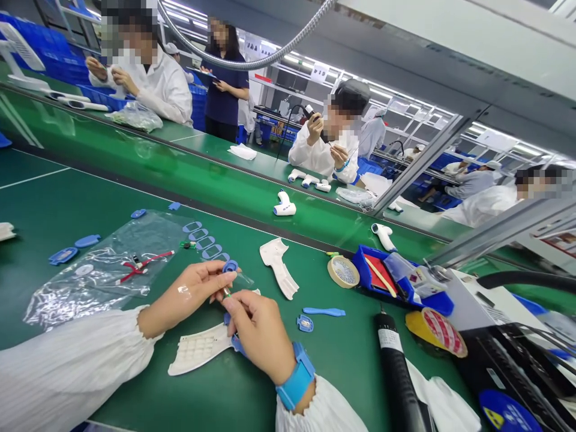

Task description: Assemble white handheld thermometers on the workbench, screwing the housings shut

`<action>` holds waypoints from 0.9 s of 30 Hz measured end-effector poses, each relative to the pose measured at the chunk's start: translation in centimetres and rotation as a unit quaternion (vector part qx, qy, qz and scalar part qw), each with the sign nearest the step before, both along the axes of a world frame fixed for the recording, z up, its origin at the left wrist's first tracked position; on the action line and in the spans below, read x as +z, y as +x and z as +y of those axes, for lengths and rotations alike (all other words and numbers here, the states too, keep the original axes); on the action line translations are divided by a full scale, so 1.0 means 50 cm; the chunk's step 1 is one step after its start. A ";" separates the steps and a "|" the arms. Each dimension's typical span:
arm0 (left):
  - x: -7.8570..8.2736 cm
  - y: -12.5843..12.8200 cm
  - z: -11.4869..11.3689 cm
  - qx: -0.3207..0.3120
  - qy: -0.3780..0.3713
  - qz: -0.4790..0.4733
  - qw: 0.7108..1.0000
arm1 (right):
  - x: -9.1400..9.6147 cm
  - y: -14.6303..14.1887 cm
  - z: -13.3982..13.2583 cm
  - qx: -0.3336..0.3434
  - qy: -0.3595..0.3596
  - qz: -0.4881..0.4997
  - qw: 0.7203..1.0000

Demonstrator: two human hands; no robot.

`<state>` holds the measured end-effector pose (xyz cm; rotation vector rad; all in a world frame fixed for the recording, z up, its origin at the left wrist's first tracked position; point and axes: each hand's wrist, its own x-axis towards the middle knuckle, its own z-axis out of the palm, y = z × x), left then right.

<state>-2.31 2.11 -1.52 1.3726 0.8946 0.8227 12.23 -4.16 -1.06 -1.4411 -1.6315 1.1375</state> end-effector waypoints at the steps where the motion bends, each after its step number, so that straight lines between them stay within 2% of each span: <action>1: 0.000 -0.001 0.003 0.006 0.006 0.013 1.000 | 0.001 0.001 0.000 -0.002 0.006 0.013 1.000; 5: -0.006 -0.007 0.005 -0.007 0.047 0.067 0.997 | 0.002 0.004 0.002 -0.036 0.015 0.044 0.998; 9: -0.019 -0.010 -0.004 -0.027 0.146 0.120 0.982 | -0.002 0.007 0.003 -0.049 0.033 0.000 0.998; 13: -0.023 -0.015 -0.010 -0.018 0.247 0.178 0.952 | -0.004 0.009 0.002 -0.054 0.058 -0.069 0.994; 18: -0.025 -0.025 -0.011 -0.018 0.324 0.230 0.917 | -0.007 0.007 -0.003 -0.058 0.117 -0.147 0.980; 25: -0.026 -0.029 -0.019 0.005 0.438 0.297 0.848 | -0.015 0.003 -0.003 -0.063 0.175 -0.192 0.964; 27: -0.025 -0.028 -0.022 0.006 0.466 0.320 0.825 | -0.015 0.004 -0.003 -0.063 0.200 -0.232 0.950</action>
